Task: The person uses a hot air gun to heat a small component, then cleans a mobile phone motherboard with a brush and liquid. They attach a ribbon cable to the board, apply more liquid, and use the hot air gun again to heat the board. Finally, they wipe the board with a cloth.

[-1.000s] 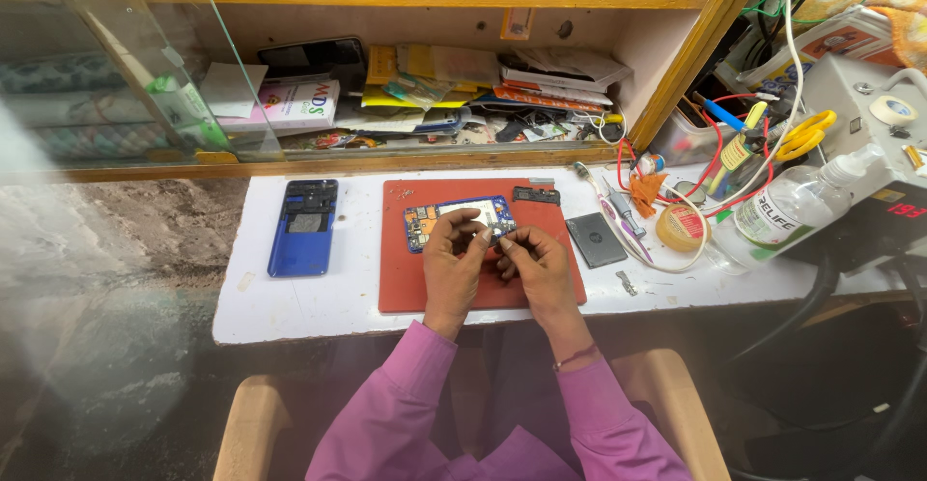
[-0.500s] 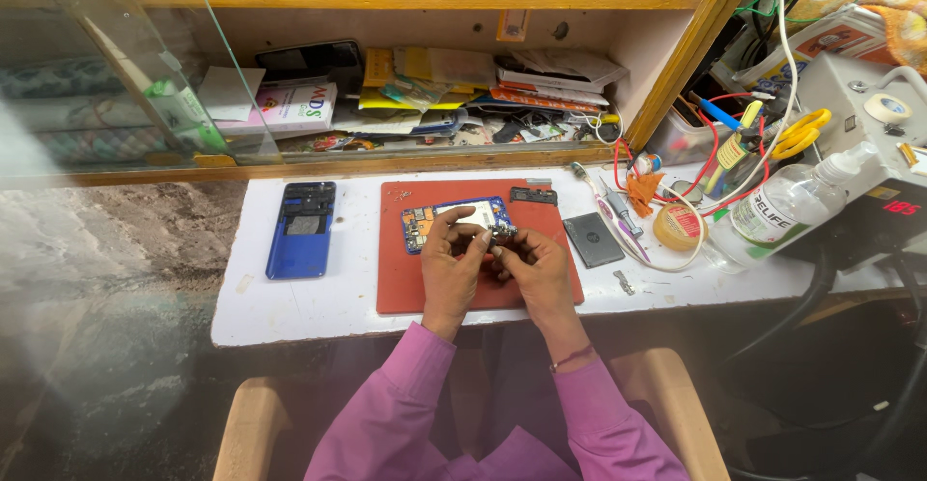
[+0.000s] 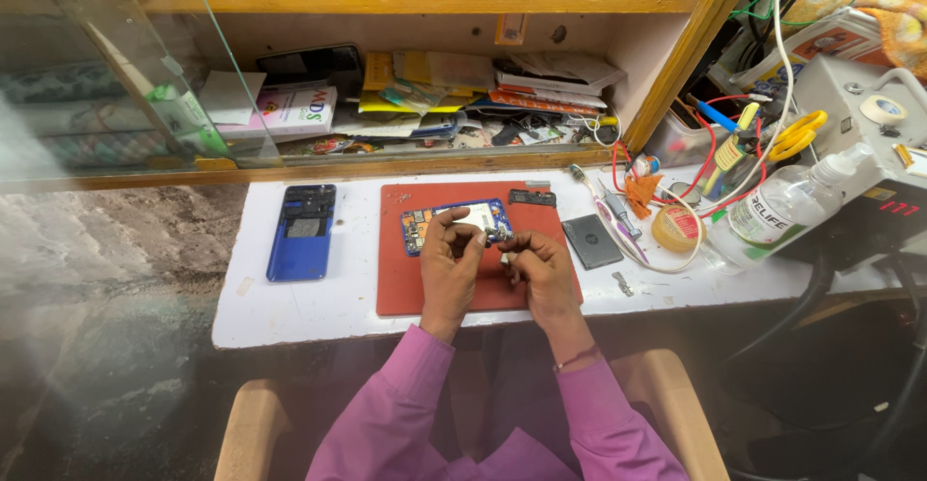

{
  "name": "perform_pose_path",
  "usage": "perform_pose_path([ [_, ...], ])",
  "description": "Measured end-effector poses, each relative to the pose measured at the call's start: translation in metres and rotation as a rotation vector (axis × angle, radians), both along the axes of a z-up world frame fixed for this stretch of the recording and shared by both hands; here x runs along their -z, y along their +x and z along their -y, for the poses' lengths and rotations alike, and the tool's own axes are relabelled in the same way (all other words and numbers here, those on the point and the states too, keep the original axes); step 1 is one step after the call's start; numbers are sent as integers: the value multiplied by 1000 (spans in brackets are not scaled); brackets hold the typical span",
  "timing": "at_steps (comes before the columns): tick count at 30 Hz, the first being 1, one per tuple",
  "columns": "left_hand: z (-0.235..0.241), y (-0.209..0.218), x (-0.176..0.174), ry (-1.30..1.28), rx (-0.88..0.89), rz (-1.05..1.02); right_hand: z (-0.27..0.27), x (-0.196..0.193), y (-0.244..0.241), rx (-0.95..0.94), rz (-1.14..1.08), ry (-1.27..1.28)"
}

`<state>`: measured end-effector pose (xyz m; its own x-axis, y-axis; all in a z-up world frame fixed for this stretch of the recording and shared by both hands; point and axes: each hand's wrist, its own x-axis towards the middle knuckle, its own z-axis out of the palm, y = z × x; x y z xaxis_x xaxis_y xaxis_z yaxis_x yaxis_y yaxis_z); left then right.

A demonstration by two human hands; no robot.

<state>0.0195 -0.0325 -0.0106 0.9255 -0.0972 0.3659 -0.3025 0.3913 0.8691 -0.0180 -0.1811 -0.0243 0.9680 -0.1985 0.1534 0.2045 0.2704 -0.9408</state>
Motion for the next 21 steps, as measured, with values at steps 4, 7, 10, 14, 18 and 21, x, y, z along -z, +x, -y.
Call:
perform_pose_path([
  [4, -1, -2, -1, 11, 19, 5, 2, -2, -1, -37, 37, 59],
  [7, -2, -2, -2, 30, 13, 12, -1, -7, -3, -43, 57, 84],
  [10, -1, -2, -2, 57, 13, 16, -7, -15, -6, -3, 99, 23],
  [14, 0, -3, -2, 87, -9, -5, -15, -19, -9, 73, 144, -61],
  [18, 2, -2, -1, 102, -43, -2, -19, -16, -10, 194, 153, -116],
  [21, 1, -1, 2, 120, -47, -13, -21, -13, -10, 220, 55, -189],
])
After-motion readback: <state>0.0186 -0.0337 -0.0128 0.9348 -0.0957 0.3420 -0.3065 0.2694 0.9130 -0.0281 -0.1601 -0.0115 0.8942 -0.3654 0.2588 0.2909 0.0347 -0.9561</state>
